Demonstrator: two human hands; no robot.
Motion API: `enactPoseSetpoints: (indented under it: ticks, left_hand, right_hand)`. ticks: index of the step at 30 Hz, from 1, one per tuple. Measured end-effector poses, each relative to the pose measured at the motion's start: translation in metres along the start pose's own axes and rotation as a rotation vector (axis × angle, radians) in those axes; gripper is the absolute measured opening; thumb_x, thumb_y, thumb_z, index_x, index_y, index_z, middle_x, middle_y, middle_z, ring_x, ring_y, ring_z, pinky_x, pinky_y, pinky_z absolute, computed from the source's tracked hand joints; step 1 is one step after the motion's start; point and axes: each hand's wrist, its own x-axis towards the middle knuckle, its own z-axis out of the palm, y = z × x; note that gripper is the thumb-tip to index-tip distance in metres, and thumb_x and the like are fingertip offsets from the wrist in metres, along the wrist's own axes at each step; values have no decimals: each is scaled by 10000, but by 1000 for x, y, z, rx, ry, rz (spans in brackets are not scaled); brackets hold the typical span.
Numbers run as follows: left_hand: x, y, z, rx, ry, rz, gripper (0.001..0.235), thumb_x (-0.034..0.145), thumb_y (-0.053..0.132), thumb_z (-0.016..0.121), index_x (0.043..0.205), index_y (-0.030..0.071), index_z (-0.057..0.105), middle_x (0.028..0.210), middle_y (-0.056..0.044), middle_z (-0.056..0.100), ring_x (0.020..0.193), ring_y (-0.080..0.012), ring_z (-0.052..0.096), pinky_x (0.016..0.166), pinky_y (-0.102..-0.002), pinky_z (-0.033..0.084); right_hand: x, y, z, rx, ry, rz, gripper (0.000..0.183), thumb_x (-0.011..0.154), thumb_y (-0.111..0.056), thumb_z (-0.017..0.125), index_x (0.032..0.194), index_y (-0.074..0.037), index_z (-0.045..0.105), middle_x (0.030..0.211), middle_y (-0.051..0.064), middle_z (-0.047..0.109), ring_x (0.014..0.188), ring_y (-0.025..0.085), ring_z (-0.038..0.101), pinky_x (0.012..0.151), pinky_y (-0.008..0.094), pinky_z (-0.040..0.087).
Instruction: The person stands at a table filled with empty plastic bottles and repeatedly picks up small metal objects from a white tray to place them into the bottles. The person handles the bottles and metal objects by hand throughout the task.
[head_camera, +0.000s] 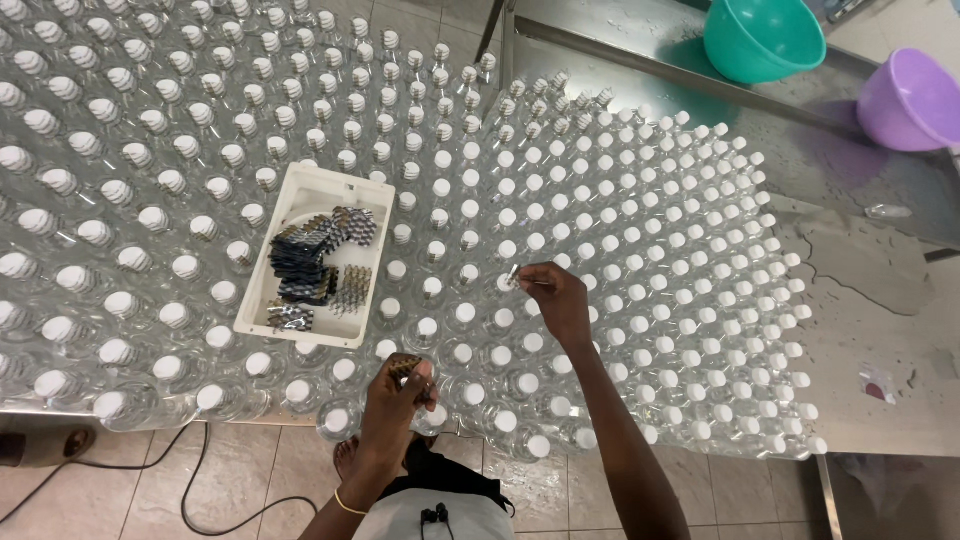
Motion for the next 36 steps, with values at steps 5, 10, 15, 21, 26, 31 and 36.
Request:
enactPoseSetpoints:
  ticks: [5, 10, 15, 21, 26, 31, 36]
  left_hand:
    - [7, -4, 2, -6, 18, 50, 221, 1061, 149, 720, 908, 40, 605, 725, -98, 569, 639, -218, 574, 615, -364, 478]
    - [4, 4, 11, 6, 25, 30, 249, 1073, 196, 714, 906, 82, 568, 751, -65, 526, 685, -214, 582, 652, -370, 466]
    - [5, 10, 20, 4, 30, -10, 196, 1092, 154, 683, 948, 70, 578, 757, -92, 545, 693, -222, 564, 688, -394, 489]
    - [12, 4, 25, -24, 34, -20, 215, 1080, 143, 698, 930, 79, 559, 796, -67, 523, 690, -218, 578, 657, -386, 481]
    - [15, -2, 24, -42, 23, -4, 222, 1066, 162, 719, 923, 74, 574, 800, -67, 538, 694, -216, 595, 644, -385, 497]
    - [11, 7, 28, 5, 34, -16, 243, 1084, 160, 698, 900, 80, 562, 773, -73, 548, 664, -209, 571, 664, -380, 505]
    - [10, 6, 22, -26, 41, -19, 195, 1100, 129, 669, 944, 71, 567, 783, -90, 543, 708, -221, 577, 677, -392, 506]
  right_hand:
    - [36, 25, -1, -36, -92, -109, 149, 964, -38, 761, 1107, -58, 799, 1132, 68, 852, 1094, 183, 818, 961, 311, 683]
    - [45, 29, -3, -70, -179, -106, 193, 988, -40, 740, 1165, -84, 802, 1171, 58, 840, 1083, 189, 810, 962, 307, 667]
    - [44, 28, -4, -107, -177, -160, 174, 982, -23, 741, 1134, -80, 805, 1158, 51, 841, 1076, 186, 803, 945, 311, 673]
    - [41, 25, -11, -108, -244, -183, 127, 993, -65, 751, 1112, -84, 793, 1131, 50, 841, 1030, 182, 801, 930, 314, 678]
    - [43, 9, -20, -104, -360, -123, 145, 1010, -134, 751, 1134, -138, 675, 1116, 43, 800, 1040, 200, 784, 882, 335, 620]
    - [53, 8, -24, -133, -461, -24, 158, 1020, -182, 733, 1160, -114, 759, 1199, 34, 805, 1057, 178, 776, 876, 326, 621]
    - [63, 19, -24, -194, -460, -10, 216, 1028, -193, 700, 1219, -109, 758, 1171, 45, 829, 977, 188, 815, 898, 343, 619]
